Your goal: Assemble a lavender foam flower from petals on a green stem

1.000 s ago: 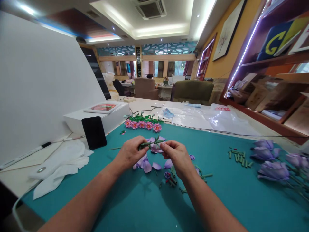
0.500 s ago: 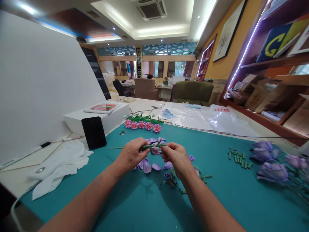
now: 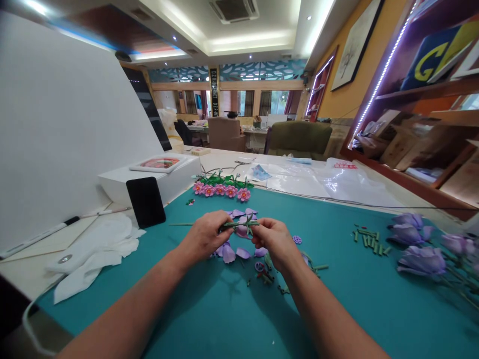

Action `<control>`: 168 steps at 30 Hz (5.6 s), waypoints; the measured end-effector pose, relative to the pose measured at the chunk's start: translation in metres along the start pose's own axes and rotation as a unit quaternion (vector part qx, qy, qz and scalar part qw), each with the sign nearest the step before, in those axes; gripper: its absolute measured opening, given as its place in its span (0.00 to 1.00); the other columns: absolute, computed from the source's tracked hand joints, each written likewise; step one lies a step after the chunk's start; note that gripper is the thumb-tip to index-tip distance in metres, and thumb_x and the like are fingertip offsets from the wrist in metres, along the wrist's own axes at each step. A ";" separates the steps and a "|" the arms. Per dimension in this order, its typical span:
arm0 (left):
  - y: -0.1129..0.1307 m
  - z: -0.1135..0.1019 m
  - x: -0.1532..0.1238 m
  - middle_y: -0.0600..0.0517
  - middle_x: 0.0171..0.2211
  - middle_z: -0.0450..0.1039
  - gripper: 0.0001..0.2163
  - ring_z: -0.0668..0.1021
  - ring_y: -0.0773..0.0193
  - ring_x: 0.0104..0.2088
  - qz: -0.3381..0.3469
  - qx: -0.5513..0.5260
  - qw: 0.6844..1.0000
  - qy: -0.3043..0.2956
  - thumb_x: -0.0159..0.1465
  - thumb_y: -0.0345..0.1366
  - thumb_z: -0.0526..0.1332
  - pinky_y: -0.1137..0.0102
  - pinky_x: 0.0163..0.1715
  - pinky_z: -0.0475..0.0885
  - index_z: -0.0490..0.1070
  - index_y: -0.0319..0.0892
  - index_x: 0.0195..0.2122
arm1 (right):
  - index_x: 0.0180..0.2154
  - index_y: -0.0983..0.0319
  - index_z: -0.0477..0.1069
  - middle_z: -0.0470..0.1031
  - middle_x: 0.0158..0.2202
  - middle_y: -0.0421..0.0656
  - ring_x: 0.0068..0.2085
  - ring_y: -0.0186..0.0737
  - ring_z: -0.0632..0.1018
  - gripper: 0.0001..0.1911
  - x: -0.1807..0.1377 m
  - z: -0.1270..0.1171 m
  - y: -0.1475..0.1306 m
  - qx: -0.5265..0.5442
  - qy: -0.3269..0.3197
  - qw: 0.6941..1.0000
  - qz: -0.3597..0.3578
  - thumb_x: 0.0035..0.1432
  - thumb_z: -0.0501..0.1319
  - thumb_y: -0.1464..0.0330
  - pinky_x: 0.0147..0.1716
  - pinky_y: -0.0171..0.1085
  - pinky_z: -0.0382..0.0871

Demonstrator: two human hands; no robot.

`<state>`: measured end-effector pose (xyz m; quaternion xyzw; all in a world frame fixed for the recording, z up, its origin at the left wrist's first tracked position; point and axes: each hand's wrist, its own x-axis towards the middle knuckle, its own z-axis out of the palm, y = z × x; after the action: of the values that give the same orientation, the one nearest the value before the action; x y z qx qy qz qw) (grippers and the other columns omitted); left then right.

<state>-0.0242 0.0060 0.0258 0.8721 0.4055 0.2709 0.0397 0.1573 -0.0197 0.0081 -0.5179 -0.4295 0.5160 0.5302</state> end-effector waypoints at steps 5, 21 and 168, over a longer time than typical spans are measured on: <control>0.000 -0.001 0.000 0.52 0.30 0.72 0.02 0.73 0.63 0.33 0.000 -0.012 1.000 -0.001 0.59 0.29 0.57 0.71 0.32 0.63 0.67 0.42 0.30 | 0.21 0.63 0.71 0.68 0.14 0.36 0.17 0.29 0.65 0.09 -0.001 0.002 -0.002 0.003 0.001 1.000 -0.004 0.34 0.66 0.66 0.18 0.31 0.54; -0.005 -0.004 0.002 0.53 0.29 0.71 0.02 0.72 0.64 0.31 0.019 -0.047 0.999 0.010 0.58 0.30 0.58 0.71 0.32 0.63 0.69 0.42 0.30 | 0.19 0.62 0.68 0.66 0.14 0.36 0.17 0.29 0.65 0.11 -0.002 -0.002 -0.009 -0.059 0.004 0.998 -0.015 0.35 0.67 0.64 0.18 0.31 0.57; 0.000 -0.017 0.001 0.50 0.33 0.75 0.15 0.75 0.60 0.34 -0.097 -0.146 0.984 -0.042 0.63 0.35 0.47 0.68 0.36 0.67 0.67 0.41 0.48 | 0.28 0.62 0.74 0.75 0.32 0.44 0.32 0.38 0.72 0.09 0.010 -0.042 0.003 -0.689 -0.171 0.697 -0.101 0.42 0.60 0.78 0.27 0.32 0.52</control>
<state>-0.0320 0.0037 0.0402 0.8242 0.4419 0.2851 0.2099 0.1999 -0.0141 -0.0001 -0.5945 -0.7980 0.0983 -0.0088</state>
